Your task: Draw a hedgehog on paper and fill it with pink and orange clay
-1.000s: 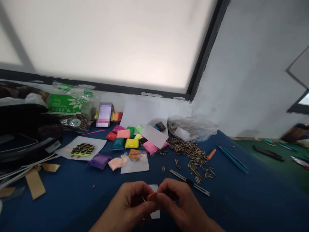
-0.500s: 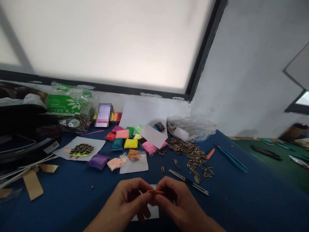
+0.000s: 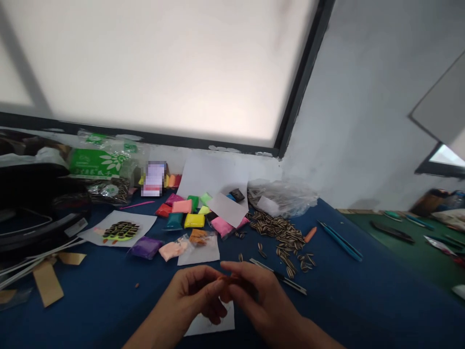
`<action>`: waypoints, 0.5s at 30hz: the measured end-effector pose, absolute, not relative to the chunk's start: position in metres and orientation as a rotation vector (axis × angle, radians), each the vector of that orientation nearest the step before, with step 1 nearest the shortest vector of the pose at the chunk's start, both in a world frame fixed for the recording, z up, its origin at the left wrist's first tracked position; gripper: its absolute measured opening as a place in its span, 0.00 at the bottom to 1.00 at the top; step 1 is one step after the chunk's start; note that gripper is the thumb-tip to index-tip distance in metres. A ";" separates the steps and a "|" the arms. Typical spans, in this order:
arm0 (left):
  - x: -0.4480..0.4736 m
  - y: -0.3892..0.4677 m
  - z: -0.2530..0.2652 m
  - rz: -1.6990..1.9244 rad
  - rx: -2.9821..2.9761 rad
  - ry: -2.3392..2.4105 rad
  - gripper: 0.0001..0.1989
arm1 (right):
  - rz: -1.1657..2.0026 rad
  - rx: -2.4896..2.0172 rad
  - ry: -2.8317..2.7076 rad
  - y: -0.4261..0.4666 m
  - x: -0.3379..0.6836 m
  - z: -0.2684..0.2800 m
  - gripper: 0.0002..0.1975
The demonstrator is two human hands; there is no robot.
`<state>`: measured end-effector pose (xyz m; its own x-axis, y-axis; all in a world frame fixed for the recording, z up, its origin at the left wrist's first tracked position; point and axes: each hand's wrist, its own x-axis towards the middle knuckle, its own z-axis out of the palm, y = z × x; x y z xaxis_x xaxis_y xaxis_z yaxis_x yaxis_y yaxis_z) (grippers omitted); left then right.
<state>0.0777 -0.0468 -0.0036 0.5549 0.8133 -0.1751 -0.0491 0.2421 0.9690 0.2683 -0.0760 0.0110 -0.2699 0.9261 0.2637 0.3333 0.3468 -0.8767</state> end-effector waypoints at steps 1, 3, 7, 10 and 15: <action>0.078 -0.047 -0.003 0.697 1.169 0.795 0.24 | 0.970 -1.136 -1.717 -0.076 0.267 0.012 0.16; 0.079 -0.048 -0.003 0.741 1.127 0.786 0.26 | 1.095 -1.157 -1.635 -0.074 0.264 0.014 0.14; 0.082 -0.046 -0.006 0.810 1.081 0.755 0.27 | 1.246 -1.099 -1.514 -0.071 0.259 0.016 0.15; 0.082 -0.044 -0.010 0.840 1.076 0.748 0.26 | 1.352 -1.080 -1.415 -0.071 0.260 0.014 0.21; 0.078 -0.043 -0.010 0.796 1.116 0.773 0.25 | 1.382 -1.116 -1.383 -0.075 0.261 0.012 0.18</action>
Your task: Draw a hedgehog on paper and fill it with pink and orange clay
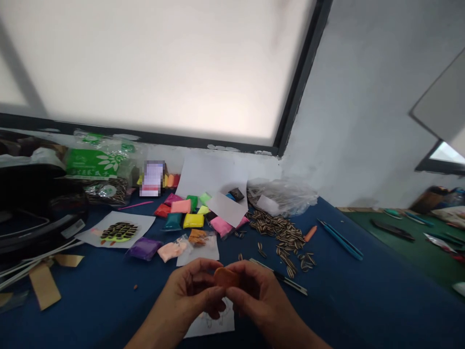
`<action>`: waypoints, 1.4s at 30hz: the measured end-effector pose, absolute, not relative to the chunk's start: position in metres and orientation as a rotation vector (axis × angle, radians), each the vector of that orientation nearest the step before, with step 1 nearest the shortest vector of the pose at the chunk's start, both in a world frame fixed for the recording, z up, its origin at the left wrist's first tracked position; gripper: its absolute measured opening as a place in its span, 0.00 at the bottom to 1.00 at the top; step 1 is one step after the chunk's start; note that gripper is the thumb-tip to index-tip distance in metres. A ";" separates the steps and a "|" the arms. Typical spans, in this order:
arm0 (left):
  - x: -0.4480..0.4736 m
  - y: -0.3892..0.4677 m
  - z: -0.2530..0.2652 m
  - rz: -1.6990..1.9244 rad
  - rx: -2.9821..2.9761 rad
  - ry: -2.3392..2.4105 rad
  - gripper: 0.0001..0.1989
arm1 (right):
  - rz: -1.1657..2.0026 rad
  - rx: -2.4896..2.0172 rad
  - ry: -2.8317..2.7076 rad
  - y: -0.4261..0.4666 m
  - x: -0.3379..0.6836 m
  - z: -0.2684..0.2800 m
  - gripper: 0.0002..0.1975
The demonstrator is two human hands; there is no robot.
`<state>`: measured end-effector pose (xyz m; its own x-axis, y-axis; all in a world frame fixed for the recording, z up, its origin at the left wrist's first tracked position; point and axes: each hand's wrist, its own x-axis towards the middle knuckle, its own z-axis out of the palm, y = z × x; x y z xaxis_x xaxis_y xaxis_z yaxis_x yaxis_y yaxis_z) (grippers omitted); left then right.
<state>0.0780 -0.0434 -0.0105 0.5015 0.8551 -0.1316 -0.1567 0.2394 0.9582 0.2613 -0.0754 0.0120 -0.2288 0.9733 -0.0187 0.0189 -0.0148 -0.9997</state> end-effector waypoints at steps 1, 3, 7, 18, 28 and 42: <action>0.077 -0.043 -0.009 0.775 1.136 0.786 0.25 | 1.377 -1.124 -1.392 -0.076 0.261 0.012 0.16; 0.075 -0.044 -0.006 0.737 1.171 0.820 0.25 | 1.401 -1.110 -1.398 -0.078 0.260 0.011 0.13; 0.074 -0.046 0.003 0.681 1.205 0.849 0.28 | 1.444 -1.078 -1.409 -0.079 0.262 0.007 0.17; 0.072 -0.044 -0.001 0.632 1.218 0.775 0.24 | 1.435 -1.127 -1.445 -0.082 0.264 0.006 0.21; 0.070 -0.048 -0.005 0.695 1.088 0.826 0.23 | 1.377 -1.227 -1.476 -0.081 0.265 0.007 0.22; 0.074 -0.052 -0.001 0.663 1.041 0.835 0.23 | 1.443 -1.245 -1.463 -0.083 0.263 0.000 0.17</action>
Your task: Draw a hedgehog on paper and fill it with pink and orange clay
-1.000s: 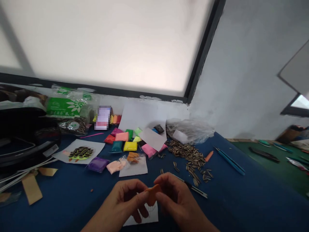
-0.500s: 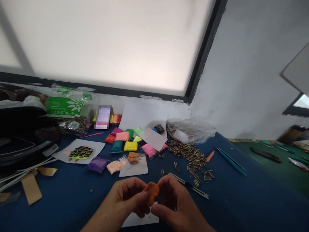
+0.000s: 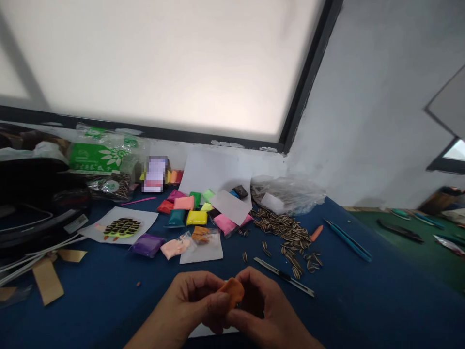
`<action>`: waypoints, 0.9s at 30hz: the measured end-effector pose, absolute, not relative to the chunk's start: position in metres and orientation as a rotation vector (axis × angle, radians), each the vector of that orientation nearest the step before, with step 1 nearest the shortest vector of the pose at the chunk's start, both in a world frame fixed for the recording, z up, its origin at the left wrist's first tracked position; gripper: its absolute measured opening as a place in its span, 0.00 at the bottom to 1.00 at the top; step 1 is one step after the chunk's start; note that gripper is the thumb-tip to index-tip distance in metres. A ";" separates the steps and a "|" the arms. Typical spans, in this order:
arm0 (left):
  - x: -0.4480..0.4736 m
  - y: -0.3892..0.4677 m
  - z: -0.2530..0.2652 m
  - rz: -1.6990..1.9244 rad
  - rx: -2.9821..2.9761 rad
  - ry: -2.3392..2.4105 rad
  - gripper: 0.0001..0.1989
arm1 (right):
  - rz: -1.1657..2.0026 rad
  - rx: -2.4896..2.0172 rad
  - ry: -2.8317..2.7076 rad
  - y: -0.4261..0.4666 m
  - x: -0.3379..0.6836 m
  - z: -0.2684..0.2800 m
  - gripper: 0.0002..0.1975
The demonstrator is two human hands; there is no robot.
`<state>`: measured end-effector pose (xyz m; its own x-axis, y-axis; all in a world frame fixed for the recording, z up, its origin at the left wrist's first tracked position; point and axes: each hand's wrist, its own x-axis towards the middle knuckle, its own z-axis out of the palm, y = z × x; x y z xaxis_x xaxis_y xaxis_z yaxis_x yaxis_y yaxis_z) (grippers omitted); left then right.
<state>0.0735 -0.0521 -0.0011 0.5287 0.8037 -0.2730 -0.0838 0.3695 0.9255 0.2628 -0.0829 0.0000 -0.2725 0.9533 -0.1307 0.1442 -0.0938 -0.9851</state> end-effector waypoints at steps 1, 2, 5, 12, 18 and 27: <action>0.074 -0.052 -0.001 0.658 1.046 0.835 0.23 | 1.442 -1.249 -1.464 -0.083 0.263 -0.001 0.16; 0.074 -0.052 -0.002 0.650 1.053 0.832 0.23 | 1.447 -1.252 -1.468 -0.083 0.263 -0.003 0.16; 0.073 -0.053 -0.001 0.627 1.074 0.823 0.23 | 1.477 -1.256 -1.474 -0.083 0.263 -0.006 0.16; 0.072 -0.055 0.005 0.653 1.058 0.862 0.24 | 1.413 -1.225 -1.543 -0.083 0.266 0.005 0.22; 0.076 -0.054 0.011 0.624 1.034 0.873 0.27 | 1.271 -1.238 -1.568 -0.082 0.267 0.011 0.24; 0.076 -0.051 0.008 0.616 1.085 0.874 0.27 | 1.405 -1.184 -1.519 -0.084 0.265 0.009 0.24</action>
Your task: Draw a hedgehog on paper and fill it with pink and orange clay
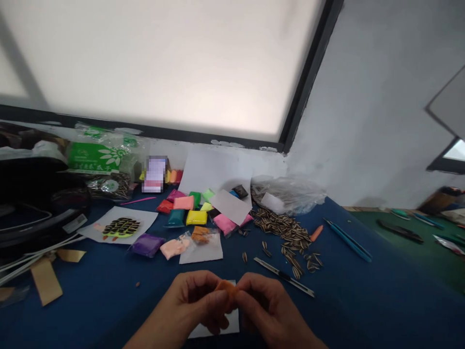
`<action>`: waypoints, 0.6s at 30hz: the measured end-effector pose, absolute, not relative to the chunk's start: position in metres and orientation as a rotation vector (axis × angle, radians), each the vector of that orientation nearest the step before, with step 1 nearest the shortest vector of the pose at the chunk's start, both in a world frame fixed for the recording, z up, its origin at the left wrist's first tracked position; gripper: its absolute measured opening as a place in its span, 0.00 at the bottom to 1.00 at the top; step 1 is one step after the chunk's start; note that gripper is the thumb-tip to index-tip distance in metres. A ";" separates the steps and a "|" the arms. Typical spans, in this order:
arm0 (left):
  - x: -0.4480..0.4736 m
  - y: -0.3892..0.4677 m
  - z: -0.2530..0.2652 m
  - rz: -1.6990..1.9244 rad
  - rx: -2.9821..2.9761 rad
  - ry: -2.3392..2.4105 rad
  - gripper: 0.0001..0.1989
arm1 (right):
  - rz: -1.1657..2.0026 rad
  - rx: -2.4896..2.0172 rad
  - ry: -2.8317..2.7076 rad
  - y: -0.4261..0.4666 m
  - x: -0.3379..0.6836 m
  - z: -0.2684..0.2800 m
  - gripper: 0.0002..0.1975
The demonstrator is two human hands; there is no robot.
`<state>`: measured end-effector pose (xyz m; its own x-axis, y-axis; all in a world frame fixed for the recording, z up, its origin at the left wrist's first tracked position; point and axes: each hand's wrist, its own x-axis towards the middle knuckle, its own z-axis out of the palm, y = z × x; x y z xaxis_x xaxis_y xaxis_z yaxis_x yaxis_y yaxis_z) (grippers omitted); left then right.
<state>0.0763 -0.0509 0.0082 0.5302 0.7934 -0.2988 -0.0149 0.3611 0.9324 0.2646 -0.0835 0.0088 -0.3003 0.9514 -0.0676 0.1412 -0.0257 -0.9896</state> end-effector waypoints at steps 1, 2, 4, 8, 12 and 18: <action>0.077 -0.051 0.008 0.613 1.078 0.877 0.26 | 1.415 -1.184 -1.505 -0.084 0.265 0.009 0.23; 0.077 -0.051 0.008 0.610 1.073 0.875 0.26 | 1.428 -1.178 -1.492 -0.084 0.265 0.010 0.22; 0.076 -0.052 0.007 0.608 1.072 0.866 0.25 | 1.461 -1.154 -1.465 -0.084 0.264 0.012 0.20; 0.073 -0.054 0.004 0.601 1.096 0.818 0.24 | 1.470 -1.218 -1.462 -0.083 0.264 0.015 0.18; 0.073 -0.055 0.005 0.579 1.113 0.803 0.23 | 1.436 -1.286 -1.493 -0.083 0.266 0.013 0.16; 0.075 -0.053 0.004 0.581 1.103 0.774 0.25 | 1.525 -1.198 -1.433 -0.085 0.265 0.015 0.18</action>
